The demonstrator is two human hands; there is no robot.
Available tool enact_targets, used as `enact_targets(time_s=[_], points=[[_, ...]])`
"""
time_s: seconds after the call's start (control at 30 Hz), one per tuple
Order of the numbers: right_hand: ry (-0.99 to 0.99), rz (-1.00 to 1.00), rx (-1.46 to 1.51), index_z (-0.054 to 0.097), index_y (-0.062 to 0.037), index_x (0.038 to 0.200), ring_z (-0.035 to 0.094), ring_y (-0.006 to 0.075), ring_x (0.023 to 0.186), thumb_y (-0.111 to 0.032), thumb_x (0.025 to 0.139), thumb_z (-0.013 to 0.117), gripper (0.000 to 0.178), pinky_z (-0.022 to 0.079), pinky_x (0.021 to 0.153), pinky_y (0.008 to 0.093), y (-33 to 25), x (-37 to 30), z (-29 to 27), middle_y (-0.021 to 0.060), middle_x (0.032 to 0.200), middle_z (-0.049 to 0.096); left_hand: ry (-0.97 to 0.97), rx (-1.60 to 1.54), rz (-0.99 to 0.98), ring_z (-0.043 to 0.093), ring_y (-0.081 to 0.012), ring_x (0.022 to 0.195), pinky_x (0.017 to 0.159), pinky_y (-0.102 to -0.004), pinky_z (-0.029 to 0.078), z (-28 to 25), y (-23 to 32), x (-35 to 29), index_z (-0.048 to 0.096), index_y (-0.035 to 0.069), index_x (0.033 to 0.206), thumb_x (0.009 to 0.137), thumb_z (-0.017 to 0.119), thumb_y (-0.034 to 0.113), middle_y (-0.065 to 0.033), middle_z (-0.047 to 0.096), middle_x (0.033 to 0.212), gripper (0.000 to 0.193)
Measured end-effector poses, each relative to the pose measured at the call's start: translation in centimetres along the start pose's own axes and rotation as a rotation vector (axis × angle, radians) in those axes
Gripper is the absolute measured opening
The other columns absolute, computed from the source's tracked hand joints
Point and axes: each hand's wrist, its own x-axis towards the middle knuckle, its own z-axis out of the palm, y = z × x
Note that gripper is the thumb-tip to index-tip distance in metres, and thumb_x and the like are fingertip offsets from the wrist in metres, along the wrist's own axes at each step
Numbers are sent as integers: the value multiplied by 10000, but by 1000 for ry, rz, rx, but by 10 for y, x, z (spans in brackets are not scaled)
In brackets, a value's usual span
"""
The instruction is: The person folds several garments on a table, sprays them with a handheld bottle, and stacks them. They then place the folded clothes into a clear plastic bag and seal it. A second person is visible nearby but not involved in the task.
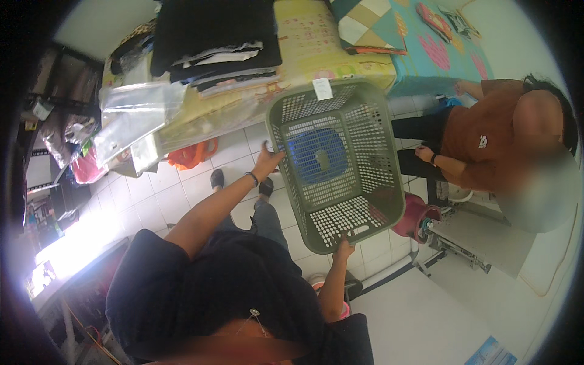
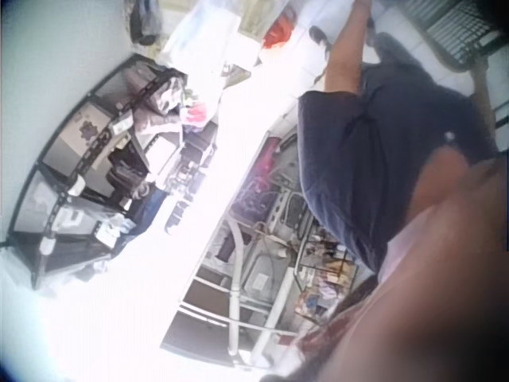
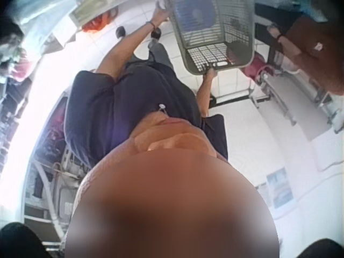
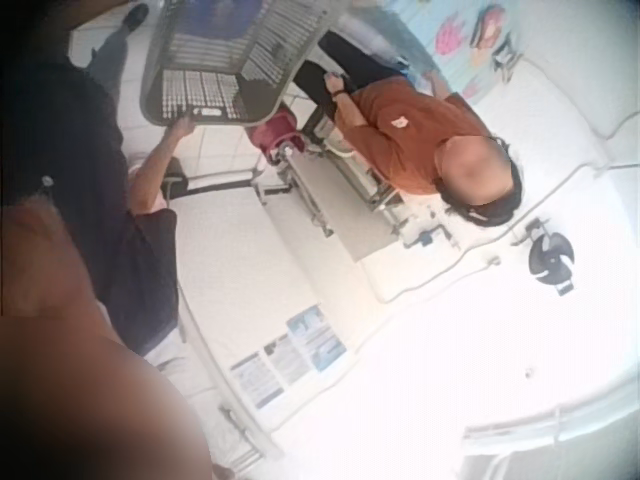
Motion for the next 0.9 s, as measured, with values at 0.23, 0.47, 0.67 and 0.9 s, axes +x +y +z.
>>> enact_targets(time_s=[0.23, 0.47, 0.67, 0.9], points=[[40, -67, -10, 461, -36, 1409, 661, 323, 859, 101, 848, 519, 580, 579, 674, 418, 0, -88, -67, 194, 1173, 594, -485, -216, -308, 663, -260, 950, 667, -437, 634, -22, -29, -80, 387, 33, 1418, 823, 629, 128, -149, 633, 1083, 649], [-81, -194, -265, 499, -82, 1412, 635, 247, 853, 102, 869, 522, 574, 567, 697, 380, -11, -175, -103, 174, 1164, 621, -410, -572, -554, 650, -328, 1001, 765, -462, 622, -113, -109, -193, 312, 200, 1514, 757, 646, -59, -147, 605, 1132, 867], [-536, -312, -485, 449, -58, 1450, 643, 238, 951, 49, 888, 576, 586, 582, 757, 369, 5, -225, -32, 161, 1259, 588, -84, -1042, -617, 583, -298, 1109, 771, -456, 576, -265, -201, -313, 307, 300, 1529, 771, 605, -114, -121, 570, 1174, 913], [-924, -368, -656, 416, -50, 1468, 630, 208, 930, 26, 887, 605, 616, 560, 750, 340, 31, -309, 99, 166, 1317, 588, 349, -1240, -575, 507, -296, 1261, 925, -458, 540, -391, -216, -409, 293, 201, 1532, 838, 547, -87, -103, 475, 1420, 793]])
